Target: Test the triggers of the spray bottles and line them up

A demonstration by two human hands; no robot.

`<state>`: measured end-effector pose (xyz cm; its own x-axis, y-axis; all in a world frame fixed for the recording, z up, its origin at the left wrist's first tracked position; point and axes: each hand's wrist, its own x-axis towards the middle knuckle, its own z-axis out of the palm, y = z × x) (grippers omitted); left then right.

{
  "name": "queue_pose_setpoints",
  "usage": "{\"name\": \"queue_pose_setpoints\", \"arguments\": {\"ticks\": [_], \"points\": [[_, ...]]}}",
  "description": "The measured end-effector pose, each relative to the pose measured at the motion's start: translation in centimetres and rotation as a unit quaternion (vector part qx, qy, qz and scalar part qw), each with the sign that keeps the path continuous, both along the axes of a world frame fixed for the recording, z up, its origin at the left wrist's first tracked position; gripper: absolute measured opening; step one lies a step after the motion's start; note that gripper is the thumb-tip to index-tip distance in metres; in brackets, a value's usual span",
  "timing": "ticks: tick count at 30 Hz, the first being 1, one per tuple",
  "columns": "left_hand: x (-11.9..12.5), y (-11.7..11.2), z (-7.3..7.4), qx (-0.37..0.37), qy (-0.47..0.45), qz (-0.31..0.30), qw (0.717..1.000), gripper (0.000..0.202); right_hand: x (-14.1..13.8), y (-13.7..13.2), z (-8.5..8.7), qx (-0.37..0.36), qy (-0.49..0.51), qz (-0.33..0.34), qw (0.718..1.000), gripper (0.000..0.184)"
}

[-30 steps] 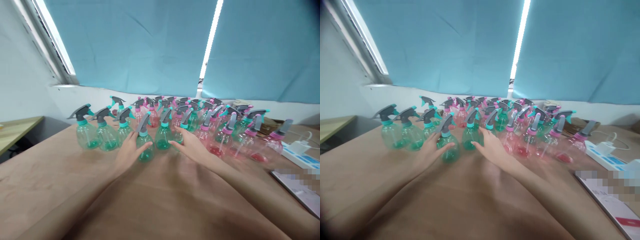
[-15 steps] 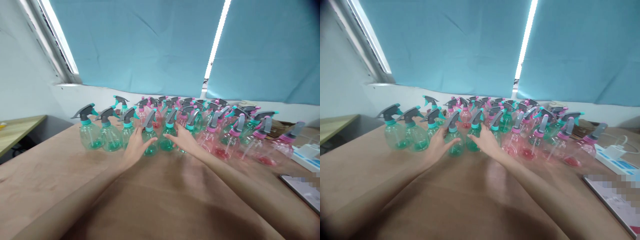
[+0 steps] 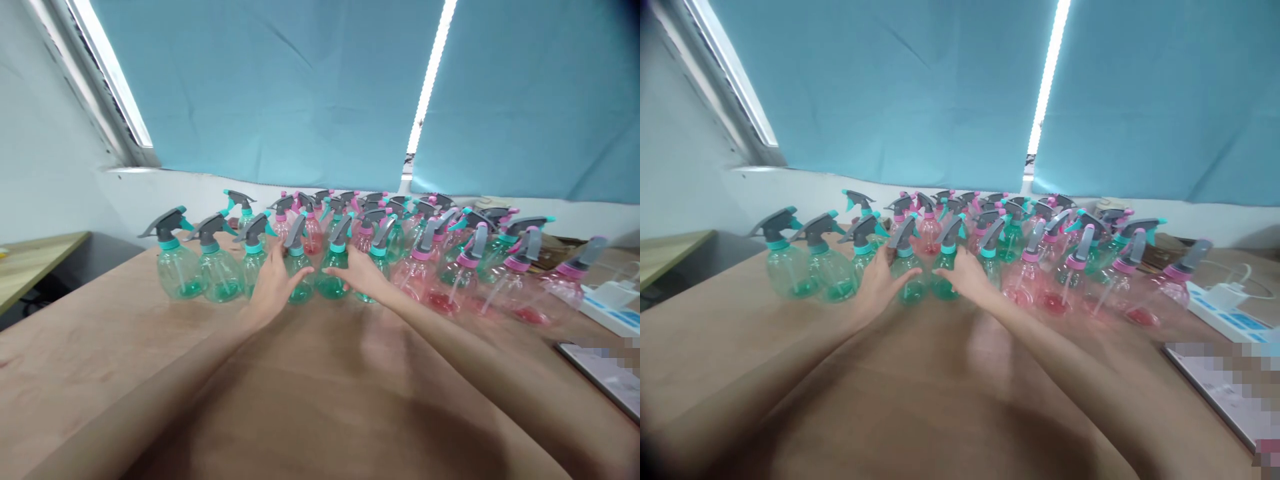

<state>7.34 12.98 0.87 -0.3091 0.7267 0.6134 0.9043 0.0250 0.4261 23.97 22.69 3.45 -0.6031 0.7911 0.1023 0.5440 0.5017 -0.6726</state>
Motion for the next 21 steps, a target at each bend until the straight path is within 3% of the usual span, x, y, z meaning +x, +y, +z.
{"name": "queue_pose_setpoints", "arguments": {"ticks": [5,11,13,16,17,18,21], "points": [[0.2,-0.6,-0.1,0.006,-0.012,-0.015,1.0,0.084,0.4,-0.2,0.2,0.011,-0.027,0.01,1.0,0.048],[0.5,-4.1,-1.0,0.023,-0.035,-0.019,0.999,0.078,1.2,-0.8,0.5,0.045,-0.061,0.009,0.997,0.049],[1.0,-5.6,-1.1,0.009,-0.076,-0.022,0.997,0.07,1.4,-0.9,0.5,0.055,-0.069,0.014,0.996,0.05],[2.3,-7.8,-0.4,-0.038,-0.226,-0.06,0.972,0.059,2.1,-1.2,0.6,0.072,-0.081,0.025,0.994,0.054],[2.9,-8.5,0.0,-0.054,-0.27,-0.087,0.957,0.051,2.5,-1.4,0.6,0.077,-0.085,0.027,0.993,0.055],[3.5,-9.0,0.5,-0.059,-0.366,-0.135,0.919,0.047,3.0,-1.7,0.6,0.082,-0.088,0.029,0.992,0.057],[5.4,-10.0,1.9,-0.106,-0.587,-0.292,0.747,0.072,4.7,-2.8,0.6,0.105,-0.101,0.035,0.989,0.061]]}}
